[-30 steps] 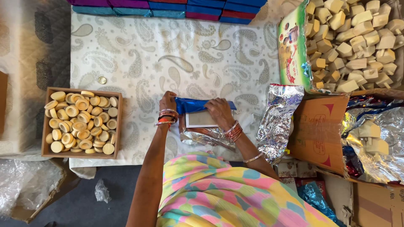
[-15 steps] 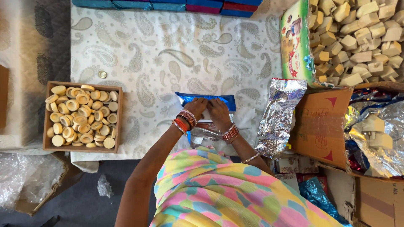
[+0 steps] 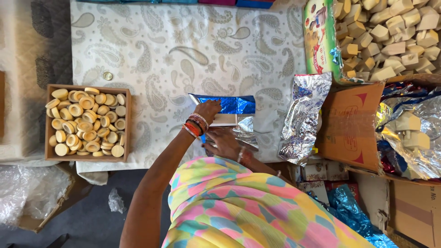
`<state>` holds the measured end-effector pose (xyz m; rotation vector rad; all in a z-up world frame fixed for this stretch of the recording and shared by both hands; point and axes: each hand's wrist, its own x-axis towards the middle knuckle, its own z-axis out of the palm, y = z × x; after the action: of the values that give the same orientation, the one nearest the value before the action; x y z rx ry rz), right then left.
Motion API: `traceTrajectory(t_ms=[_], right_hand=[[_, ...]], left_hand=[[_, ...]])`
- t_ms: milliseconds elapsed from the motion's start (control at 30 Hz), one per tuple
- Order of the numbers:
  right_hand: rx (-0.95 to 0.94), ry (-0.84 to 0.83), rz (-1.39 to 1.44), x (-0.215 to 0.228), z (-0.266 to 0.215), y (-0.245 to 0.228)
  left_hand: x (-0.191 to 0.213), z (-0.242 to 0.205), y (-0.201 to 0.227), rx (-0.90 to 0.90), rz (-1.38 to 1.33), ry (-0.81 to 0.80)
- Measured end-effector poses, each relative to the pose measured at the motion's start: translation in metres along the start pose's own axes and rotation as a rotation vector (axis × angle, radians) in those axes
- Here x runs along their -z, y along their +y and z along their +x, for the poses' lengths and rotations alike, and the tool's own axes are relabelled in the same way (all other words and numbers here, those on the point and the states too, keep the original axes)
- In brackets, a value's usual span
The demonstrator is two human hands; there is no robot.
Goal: Package decorative items and wrap boxes with decorative paper.
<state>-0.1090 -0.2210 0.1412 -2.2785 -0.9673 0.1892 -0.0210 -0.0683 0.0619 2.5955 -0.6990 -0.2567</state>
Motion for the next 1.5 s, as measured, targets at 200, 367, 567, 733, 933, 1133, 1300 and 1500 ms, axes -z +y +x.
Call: traceTrajectory(t_ms=[200,367,567,733,933,1133,1300,1500], right_hand=[[-0.381,-0.264,0.093,-0.091,0.013,0.025],[-0.173,-0.237,0.058,-0.190,-0.011,0.087],[-0.033,-0.350,0.486,-0.129,0.003,0.040],[0.061,-0.476,0.254,-0.114,-0.032,0.085],[-0.045,-0.009,0.209,-0.008,-0.059,0.053],[0.000,-0.265,-0.226,-0.029,-0.068,0.048],[0.180,-0.187,-0.340,-0.034,-0.063,0.051],[0.171,-0.216,-0.368,-0.035,-0.062,0.054]], left_hand=[[-0.010,0.014,0.001,0.140,0.108,-0.229],[0.002,0.004,0.014,0.165,0.097,-0.308],[0.002,-0.015,0.024,0.232,0.006,-0.194],[-0.015,-0.025,0.013,0.217,-0.092,-0.117],[-0.011,-0.027,0.010,0.147,-0.132,-0.111],[0.001,-0.028,0.018,0.200,-0.184,-0.096],[-0.007,-0.027,0.017,0.190,-0.039,-0.150],[-0.006,-0.034,0.017,0.138,-0.019,-0.083]])
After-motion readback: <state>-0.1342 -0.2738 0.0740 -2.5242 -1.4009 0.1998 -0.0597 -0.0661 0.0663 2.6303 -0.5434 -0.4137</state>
